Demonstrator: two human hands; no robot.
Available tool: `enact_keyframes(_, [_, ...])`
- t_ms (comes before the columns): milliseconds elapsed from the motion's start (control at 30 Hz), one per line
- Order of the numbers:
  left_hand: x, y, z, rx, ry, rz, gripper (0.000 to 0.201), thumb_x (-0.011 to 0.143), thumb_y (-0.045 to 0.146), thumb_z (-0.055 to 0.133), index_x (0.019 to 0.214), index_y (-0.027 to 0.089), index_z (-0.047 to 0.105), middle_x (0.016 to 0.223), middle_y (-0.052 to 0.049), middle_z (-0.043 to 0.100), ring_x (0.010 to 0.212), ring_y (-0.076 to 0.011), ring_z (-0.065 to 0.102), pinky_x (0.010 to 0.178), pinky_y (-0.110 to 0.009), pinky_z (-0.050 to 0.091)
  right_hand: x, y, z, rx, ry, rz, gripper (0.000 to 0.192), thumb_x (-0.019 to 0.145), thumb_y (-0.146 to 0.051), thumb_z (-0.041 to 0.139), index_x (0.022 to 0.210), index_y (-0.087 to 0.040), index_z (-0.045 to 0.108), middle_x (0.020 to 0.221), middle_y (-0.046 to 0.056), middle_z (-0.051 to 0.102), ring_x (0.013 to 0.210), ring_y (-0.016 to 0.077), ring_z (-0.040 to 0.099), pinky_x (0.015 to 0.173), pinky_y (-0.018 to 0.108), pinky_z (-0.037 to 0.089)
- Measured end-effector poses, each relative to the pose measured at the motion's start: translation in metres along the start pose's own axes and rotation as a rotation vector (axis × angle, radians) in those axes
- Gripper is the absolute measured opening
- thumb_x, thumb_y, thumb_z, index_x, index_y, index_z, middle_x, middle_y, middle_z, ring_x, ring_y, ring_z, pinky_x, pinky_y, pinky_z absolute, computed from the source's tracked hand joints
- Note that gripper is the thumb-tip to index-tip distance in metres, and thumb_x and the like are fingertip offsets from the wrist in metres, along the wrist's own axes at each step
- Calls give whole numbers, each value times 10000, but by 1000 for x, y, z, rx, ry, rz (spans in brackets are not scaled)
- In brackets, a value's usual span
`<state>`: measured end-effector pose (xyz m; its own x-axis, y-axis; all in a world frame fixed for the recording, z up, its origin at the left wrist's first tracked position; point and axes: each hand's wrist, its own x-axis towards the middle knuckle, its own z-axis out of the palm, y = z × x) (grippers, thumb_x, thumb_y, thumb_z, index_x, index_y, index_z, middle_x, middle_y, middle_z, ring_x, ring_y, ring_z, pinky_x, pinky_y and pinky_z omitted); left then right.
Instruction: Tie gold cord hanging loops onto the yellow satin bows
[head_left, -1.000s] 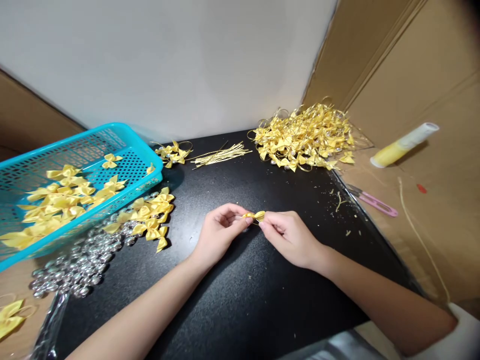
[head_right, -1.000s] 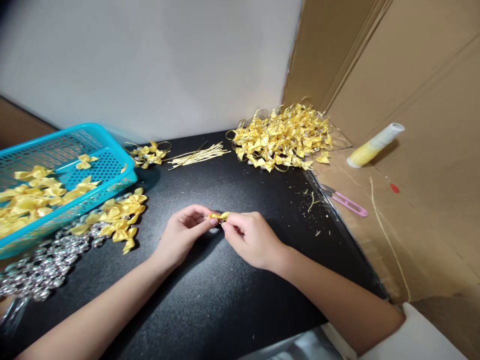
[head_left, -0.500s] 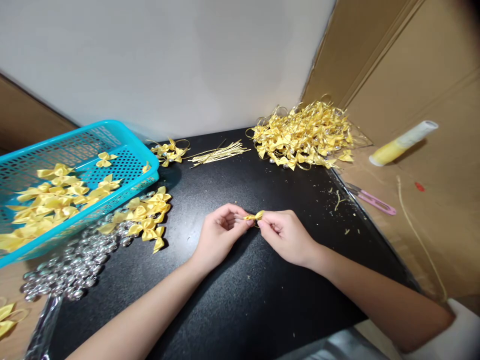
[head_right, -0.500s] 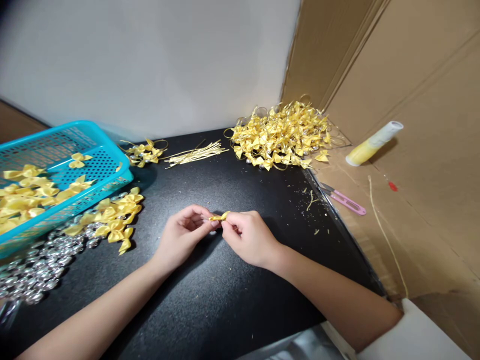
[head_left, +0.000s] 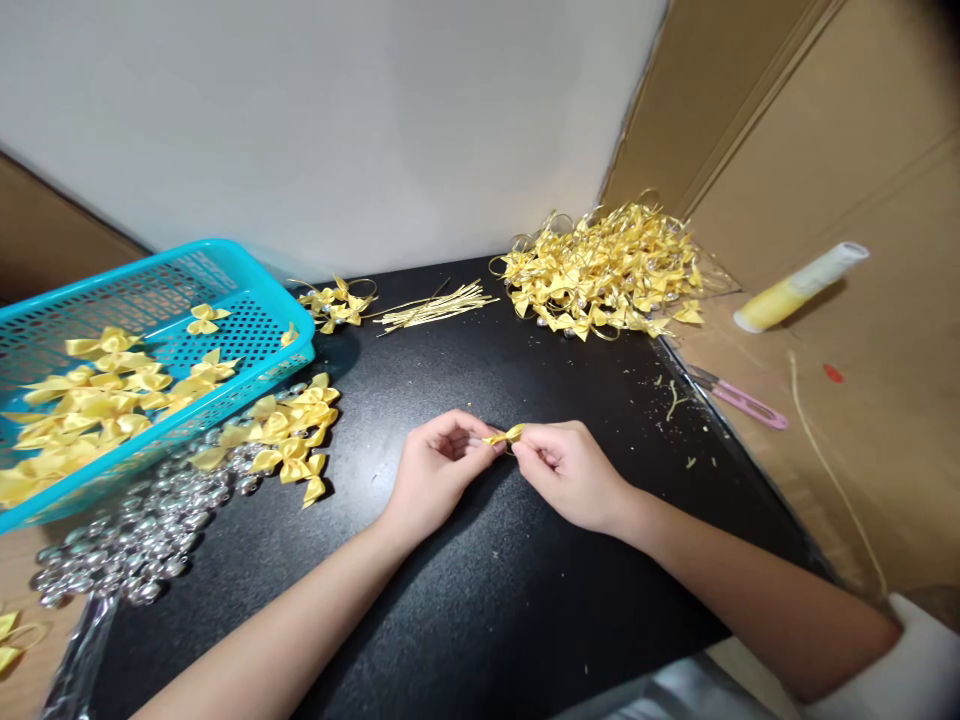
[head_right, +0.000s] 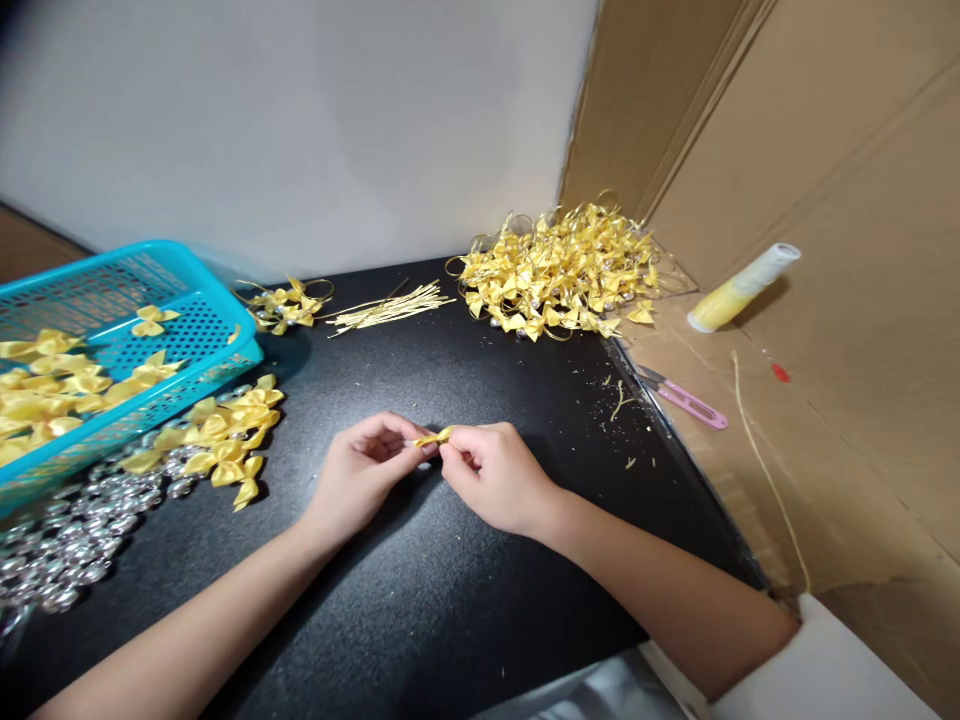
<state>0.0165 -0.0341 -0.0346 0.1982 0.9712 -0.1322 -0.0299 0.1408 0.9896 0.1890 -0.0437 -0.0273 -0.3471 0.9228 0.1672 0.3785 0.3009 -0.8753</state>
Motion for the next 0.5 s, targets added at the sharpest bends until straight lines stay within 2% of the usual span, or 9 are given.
enact_keyframes(233, [0,0,1,-1,5,1,118,706,207,776,699,157,669,710,-21,740,647,-119,664,650,-221,521,1,1,0,0,-10,-3,328,849,-157,433,562,-205,281,510,-65,301,461,67,293,468,225,219])
enact_keyframes(500, [-1,-1,0,1,17,9,141,689,234,788,673,154,673,771,-58,762,707,-166,698,695,-279,558,0,0,1,-23,0,1,337,839,-147,441,554,-207,273,501,-64,308,455,67,291,462,223,214])
